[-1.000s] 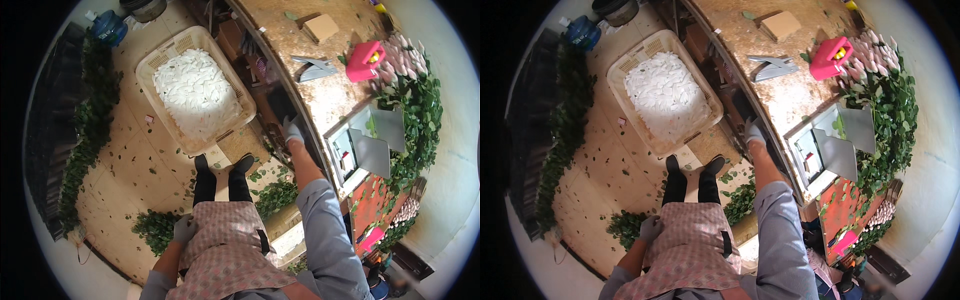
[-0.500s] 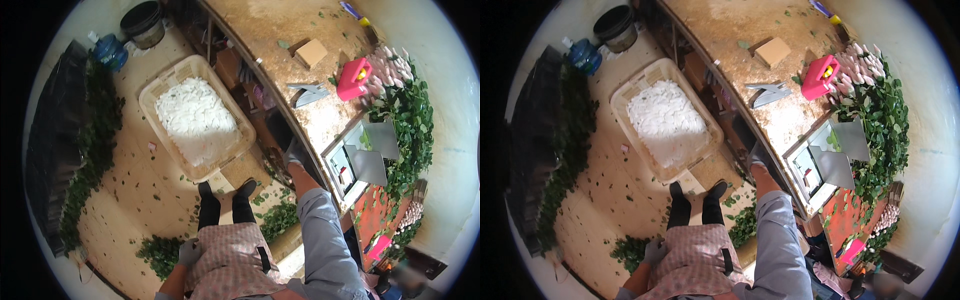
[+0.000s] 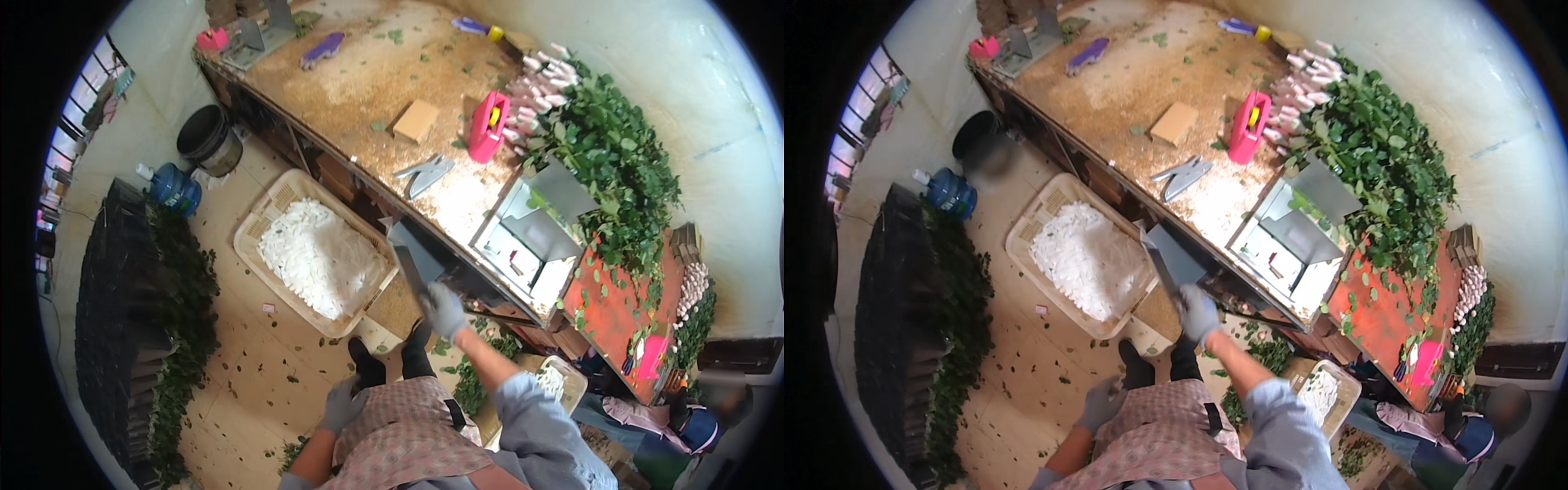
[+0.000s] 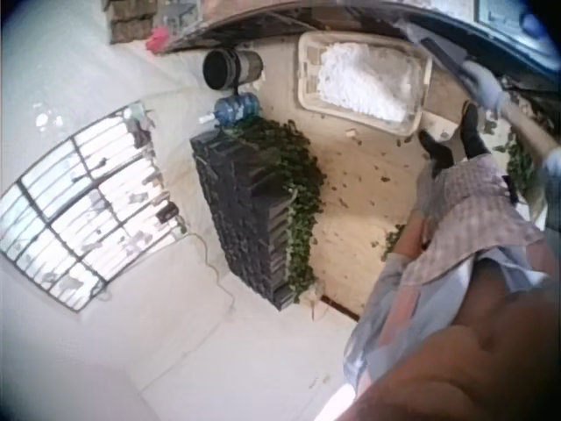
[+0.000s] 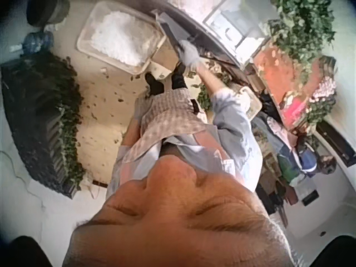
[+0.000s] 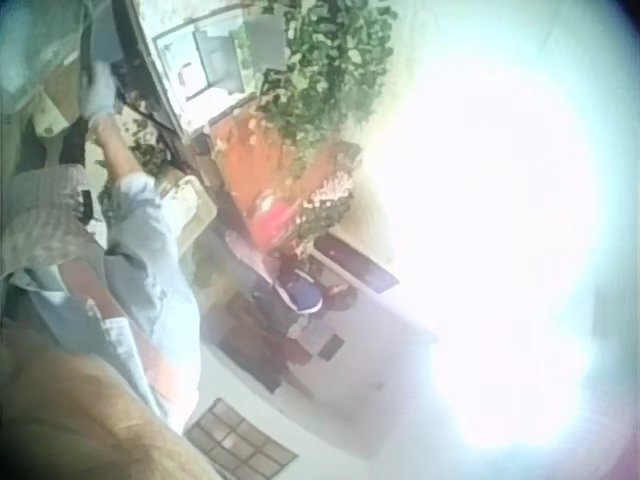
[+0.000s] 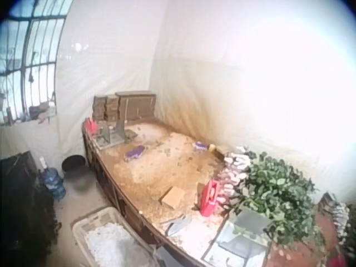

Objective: The person arranges white tulips and green leafy stems into black plastic trays on a work table. They repeatedly place stems into the trays, adjust the arrangement, and stack completed trays. A second person works nearby at the same table.

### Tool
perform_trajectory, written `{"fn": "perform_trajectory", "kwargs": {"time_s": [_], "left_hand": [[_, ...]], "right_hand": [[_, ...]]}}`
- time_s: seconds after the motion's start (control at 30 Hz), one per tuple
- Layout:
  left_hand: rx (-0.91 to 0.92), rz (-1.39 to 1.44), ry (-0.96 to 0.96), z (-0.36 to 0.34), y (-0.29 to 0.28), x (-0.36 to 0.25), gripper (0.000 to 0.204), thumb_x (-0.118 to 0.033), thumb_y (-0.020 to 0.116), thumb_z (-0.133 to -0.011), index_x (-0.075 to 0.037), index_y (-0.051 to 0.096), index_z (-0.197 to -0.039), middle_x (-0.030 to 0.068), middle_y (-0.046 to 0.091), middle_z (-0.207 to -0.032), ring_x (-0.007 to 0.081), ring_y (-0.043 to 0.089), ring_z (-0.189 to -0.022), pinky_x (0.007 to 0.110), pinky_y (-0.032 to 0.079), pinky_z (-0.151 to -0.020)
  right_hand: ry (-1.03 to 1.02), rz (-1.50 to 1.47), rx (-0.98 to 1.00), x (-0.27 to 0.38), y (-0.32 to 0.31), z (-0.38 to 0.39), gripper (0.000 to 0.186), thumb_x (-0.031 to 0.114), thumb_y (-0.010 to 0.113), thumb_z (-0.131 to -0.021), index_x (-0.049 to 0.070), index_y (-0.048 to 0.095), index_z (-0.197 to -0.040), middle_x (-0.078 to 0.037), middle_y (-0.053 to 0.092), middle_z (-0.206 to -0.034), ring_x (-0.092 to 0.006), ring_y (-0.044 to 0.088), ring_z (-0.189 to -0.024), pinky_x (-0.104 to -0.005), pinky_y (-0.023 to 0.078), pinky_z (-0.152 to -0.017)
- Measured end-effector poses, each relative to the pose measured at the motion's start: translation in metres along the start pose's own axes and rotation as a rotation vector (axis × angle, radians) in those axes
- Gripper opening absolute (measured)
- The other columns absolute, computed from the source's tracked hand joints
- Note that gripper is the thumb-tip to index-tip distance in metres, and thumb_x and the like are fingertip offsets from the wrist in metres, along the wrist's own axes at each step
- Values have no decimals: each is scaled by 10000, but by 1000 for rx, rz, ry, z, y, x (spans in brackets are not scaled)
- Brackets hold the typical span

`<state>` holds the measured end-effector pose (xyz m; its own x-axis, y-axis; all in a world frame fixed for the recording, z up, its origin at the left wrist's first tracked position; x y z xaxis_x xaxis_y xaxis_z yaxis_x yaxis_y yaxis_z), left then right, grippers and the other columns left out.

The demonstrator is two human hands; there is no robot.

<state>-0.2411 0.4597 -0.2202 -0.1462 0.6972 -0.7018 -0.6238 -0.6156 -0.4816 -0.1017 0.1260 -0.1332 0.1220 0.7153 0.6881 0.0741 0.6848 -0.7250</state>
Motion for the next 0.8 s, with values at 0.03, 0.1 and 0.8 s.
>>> {"fn": "perform_trajectory", "kwargs": {"time_s": [0.03, 0.1, 0.8], "left_hand": [[-66, -91, 106, -8, -23, -40, 765, -406, 780, -834, -55, 500, -1453, 227, 613, -1233, 422, 591, -1128, 513, 479, -995], [-177, -257, 330, -26, -62, -123, 1010, -414, 847, -746, -48, 349, -1546, 258, 388, -1466, 473, 415, -1294, 557, 377, -1096], [116, -128, 1444, 60, -147, -427, 289, -139, 782, -823, -57, 734, -1096, 156, 722, -976, 361, 691, -884, 413, 564, -775]], "right_hand": [[-41, -139, -74, 37, -23, 19, 151, 135, 592, -973, 29, 620, -1077, -255, 615, -1016, -462, 617, -921, -475, 497, -790], [159, -695, -162, 57, -37, 55, 216, 161, 605, -1021, 26, 646, -1184, -48, 687, -918, -181, 610, -777, -295, 494, -743], [-50, 302, -723, 216, -344, 280, 391, -34, 692, -757, 94, 691, -1127, -91, 695, -897, -325, 674, -869, -427, 532, -786]]}}
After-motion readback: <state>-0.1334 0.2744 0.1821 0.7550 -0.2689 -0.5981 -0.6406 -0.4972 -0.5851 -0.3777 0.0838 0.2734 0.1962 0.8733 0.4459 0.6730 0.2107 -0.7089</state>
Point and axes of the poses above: each hand's wrist, its own z-axis away from the middle knuckle, its own y-axis out of the palm, x = y × z, the point moved 8 cm from there along -z, towards the middle knuckle
